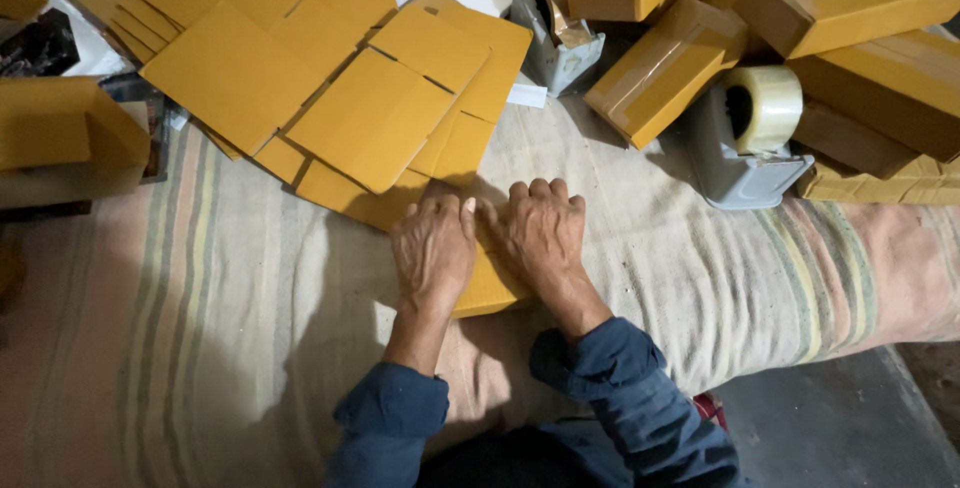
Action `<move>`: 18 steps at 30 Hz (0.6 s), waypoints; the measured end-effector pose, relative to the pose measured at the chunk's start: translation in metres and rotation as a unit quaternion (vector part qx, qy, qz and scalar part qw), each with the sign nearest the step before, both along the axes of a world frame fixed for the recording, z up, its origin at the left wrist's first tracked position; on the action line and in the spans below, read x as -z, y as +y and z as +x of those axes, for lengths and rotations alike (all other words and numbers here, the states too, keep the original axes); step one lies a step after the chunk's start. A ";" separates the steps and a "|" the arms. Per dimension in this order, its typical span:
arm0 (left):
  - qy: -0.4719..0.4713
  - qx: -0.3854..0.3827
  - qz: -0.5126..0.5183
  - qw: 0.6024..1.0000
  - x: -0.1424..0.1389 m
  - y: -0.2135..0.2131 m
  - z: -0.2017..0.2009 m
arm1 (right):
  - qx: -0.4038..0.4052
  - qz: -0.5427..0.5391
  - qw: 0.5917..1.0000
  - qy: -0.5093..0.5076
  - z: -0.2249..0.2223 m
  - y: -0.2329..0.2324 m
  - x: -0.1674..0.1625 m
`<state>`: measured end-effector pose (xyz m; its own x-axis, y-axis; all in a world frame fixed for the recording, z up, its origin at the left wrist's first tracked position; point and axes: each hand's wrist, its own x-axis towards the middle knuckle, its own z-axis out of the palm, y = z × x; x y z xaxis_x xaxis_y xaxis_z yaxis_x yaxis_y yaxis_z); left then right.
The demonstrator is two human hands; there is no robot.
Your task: The person folds flat yellow cardboard mailer boxes into open boxes one at a time, pressing the side walls and bottom flaps into shape by hand and placing each finished box on a pile of completed boxes on the padded work surface.
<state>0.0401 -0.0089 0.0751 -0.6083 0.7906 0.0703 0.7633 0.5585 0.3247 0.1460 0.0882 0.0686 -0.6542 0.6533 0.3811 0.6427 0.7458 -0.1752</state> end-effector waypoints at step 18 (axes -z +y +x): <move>0.127 -0.071 0.113 0.983 0.009 0.003 -0.005 | 0.029 0.067 0.996 0.056 -0.001 0.007 0.003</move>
<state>0.0354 -0.0059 0.0663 -0.6514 0.6459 0.3983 0.7556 0.6003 0.2623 0.1449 0.0957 0.0653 -0.5655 0.6271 0.5357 0.6667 0.7299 -0.1507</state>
